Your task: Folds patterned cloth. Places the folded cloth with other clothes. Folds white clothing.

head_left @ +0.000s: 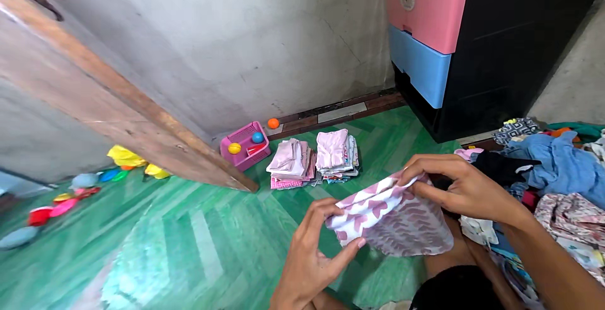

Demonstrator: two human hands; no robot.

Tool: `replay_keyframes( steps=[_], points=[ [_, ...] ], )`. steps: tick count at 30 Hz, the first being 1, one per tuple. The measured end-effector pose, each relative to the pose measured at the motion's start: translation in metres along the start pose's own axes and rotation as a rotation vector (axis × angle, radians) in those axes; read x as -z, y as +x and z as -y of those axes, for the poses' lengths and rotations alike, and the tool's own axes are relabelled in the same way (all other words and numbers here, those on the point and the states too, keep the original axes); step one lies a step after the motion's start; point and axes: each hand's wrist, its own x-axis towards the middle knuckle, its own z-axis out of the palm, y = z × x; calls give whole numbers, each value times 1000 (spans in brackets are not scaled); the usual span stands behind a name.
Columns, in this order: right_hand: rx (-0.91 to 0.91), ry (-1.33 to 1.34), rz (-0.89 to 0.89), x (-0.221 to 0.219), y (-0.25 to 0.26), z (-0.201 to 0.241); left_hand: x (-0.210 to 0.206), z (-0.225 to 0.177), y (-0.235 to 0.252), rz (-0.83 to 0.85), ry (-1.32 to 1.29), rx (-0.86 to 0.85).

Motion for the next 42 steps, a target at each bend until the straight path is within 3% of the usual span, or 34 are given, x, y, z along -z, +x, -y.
replay_keyframes(
  steps=[4,13,17,23,28,34,38,42],
  points=[
    [-12,50,-21,4,-1,1,-4,11,2,-36,-127,88],
    [-121,-147,-40,15,-9,5,0,-1,27,-152,-296,32],
    [-225,-209,168,10,6,12,-6,-9,37,-133,-393,13],
    [-108,-124,381,-28,41,13,-14,-23,48,-86,-358,20],
    [-69,-215,338,-30,48,28,-5,-12,24,-22,-236,193],
    [-60,-224,308,-10,47,31,-33,22,-25,129,-544,280],
    [-231,76,406,22,61,19,-49,16,-29,162,-716,290],
    [-298,770,45,33,61,-40,-42,-4,-2,2,-817,385]
  ],
)
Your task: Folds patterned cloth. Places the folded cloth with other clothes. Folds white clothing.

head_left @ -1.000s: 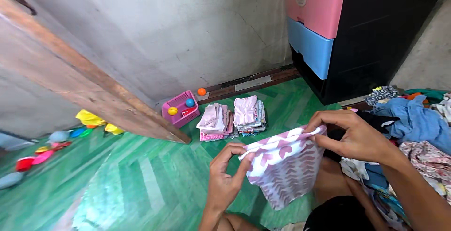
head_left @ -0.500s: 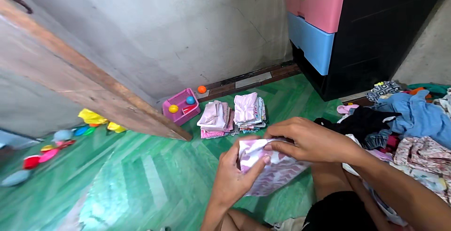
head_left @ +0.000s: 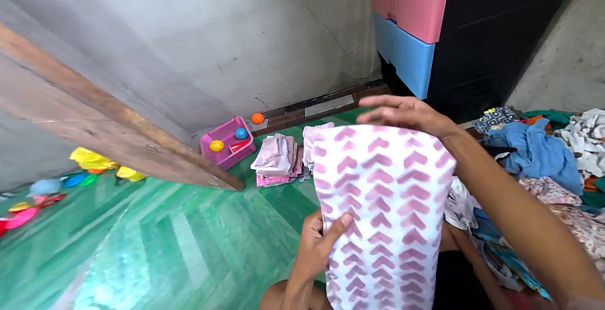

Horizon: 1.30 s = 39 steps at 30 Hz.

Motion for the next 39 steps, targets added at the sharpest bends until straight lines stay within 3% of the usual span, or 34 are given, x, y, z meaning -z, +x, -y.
replay_keyframes(
  steps=[3,7,10,13,15,17,20,22,25,29,31,35,39],
  points=[
    [-104,316,-367,-15,-31,-52,1,-12,4,-189,-2,119],
    [-353,277,-324,-57,-98,-128,19,11,4,-310,141,379],
    [-508,158,-415,-63,-104,-130,30,38,3,-332,208,446],
    [-535,-11,-590,-48,-95,-115,14,48,21,-401,180,456],
    [-502,-158,-741,-32,-90,-106,-5,54,39,-475,123,418],
    [-345,-295,-833,-17,-96,-98,-27,59,55,-523,69,300],
    [-87,-465,-793,-6,-123,-76,-51,59,58,-427,56,35],
    [-64,-546,-741,-7,-156,-62,-59,66,41,-305,83,-49],
    [-270,-566,-681,-21,-222,-58,-74,84,-10,-158,54,115],
    [-780,-350,-555,-50,-313,-71,-92,116,-94,16,3,608],
    [-969,-277,-526,-62,-342,-80,-95,131,-123,60,-31,773],
    [-1063,-354,-781,-81,-338,-99,-101,141,-126,-4,13,793],
    [-888,-654,-782,-83,-313,-105,-112,134,-97,-18,139,606]
  ],
)
